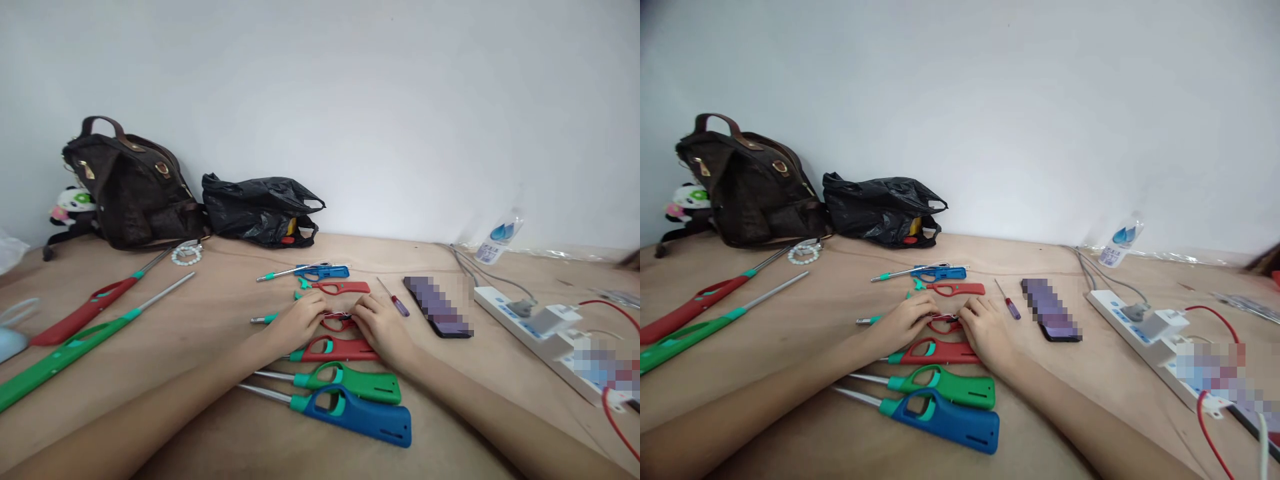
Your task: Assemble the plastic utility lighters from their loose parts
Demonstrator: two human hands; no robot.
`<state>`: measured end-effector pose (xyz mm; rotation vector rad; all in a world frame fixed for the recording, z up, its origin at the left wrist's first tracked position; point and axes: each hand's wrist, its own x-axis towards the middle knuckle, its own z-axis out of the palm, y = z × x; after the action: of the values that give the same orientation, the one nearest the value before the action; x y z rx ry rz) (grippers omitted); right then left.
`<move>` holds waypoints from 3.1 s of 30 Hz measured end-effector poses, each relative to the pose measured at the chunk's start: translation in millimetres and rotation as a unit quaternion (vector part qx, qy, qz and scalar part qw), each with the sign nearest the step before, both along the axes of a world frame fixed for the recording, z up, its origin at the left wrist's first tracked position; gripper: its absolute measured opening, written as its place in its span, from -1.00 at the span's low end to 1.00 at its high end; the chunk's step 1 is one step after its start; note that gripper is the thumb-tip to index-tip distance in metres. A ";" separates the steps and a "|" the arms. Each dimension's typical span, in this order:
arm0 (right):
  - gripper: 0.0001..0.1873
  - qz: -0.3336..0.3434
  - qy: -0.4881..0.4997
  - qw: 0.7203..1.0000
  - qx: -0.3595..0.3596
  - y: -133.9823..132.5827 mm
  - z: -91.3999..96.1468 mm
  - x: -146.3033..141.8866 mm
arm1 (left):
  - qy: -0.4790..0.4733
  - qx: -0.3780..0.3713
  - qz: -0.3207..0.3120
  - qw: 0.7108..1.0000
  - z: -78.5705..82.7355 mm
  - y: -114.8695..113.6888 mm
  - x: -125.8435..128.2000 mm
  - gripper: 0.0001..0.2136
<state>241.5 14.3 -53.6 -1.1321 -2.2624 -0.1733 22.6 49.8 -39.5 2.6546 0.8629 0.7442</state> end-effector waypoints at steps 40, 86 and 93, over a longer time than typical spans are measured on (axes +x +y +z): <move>-0.84 0.007 0.028 0.995 -0.096 0.6 10.5 4.4 | 0.012 0.013 -0.018 1.000 4.9 6.6 -4.8 -0.76; -0.86 0.038 0.025 0.983 -0.178 6.9 20.6 8.2 | 0.058 -0.031 -0.008 0.998 20.7 41.6 -40.1 -0.90; -0.86 0.035 0.020 0.983 -0.178 6.9 20.4 8.3 | 0.129 -0.032 -0.021 0.991 26.4 42.4 -45.3 -0.80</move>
<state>249.8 21.1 -33.1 -1.2154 -2.3519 0.2916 -22.7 92.2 -13.1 2.7414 0.8714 0.3611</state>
